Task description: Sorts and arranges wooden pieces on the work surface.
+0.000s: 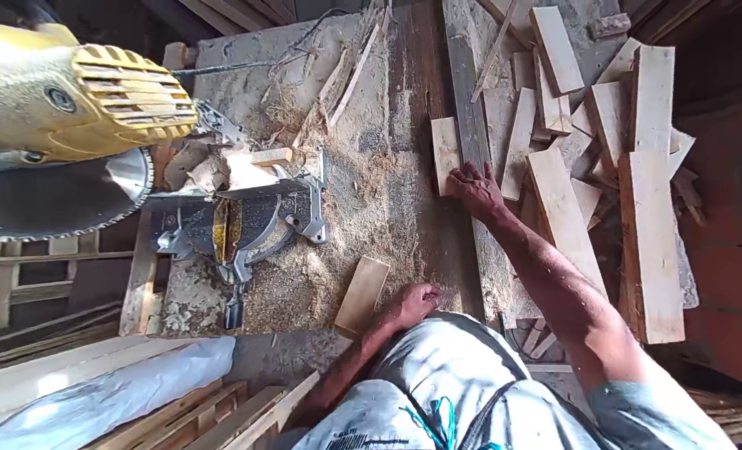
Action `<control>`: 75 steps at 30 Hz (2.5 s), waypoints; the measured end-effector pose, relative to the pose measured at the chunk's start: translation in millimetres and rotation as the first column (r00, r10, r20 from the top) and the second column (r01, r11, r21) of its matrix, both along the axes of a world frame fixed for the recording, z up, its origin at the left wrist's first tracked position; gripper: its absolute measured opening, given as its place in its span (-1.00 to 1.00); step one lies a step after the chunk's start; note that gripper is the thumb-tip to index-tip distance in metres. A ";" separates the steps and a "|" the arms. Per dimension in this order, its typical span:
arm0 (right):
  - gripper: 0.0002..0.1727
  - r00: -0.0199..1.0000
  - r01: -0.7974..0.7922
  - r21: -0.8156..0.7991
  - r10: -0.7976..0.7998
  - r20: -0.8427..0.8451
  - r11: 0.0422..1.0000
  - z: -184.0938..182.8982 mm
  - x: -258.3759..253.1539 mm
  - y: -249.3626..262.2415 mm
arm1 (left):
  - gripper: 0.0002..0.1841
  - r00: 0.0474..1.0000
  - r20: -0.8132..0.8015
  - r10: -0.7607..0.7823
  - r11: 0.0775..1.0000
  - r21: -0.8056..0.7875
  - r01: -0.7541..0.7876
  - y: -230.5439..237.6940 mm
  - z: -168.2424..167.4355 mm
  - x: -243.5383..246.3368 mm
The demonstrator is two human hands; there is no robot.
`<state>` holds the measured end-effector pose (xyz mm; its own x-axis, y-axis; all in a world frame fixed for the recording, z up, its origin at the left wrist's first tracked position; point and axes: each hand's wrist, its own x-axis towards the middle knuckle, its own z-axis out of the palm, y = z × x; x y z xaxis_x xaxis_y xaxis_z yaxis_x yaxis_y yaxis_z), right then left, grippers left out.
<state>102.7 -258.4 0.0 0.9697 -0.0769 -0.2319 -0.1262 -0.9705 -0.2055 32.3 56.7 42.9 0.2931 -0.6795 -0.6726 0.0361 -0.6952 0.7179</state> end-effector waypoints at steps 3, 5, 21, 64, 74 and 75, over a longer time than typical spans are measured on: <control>-0.47 1.000 -0.019 -0.002 0.019 -0.023 1.000 0.1 43.1 -21.2 | -0.69 0.989 0.035 0.141 0.990 -0.001 -0.141 20.7 2.8 8.5; -0.47 0.999 -0.030 0.027 0.030 0.018 0.999 1.2 68.9 -36.8 | -0.70 0.965 0.072 0.250 0.968 0.012 -0.252 27.4 7.3 18.5; -0.17 0.959 0.275 0.014 -0.274 -0.071 0.961 29.1 315.4 -116.9 | -0.33 0.320 0.918 0.234 0.919 -0.102 -0.381 102.2 -54.4 34.0; -0.34 0.566 0.723 0.335 -0.796 0.214 0.604 78.9 -343.0 5.3 | 0.04 0.474 0.880 0.030 0.930 0.150 -0.336 68.9 -13.7 -24.0; 0.01 0.521 0.821 0.268 -0.853 0.008 0.504 77.5 -317.4 -64.1 | -0.10 0.295 0.955 0.037 0.928 0.077 -0.364 83.6 -51.3 -30.6; -0.01 0.507 0.823 0.269 -0.861 0.050 0.500 75.4 -317.0 -74.8 | -0.11 0.298 0.954 0.034 0.925 0.082 -0.370 83.2 -50.8 -30.8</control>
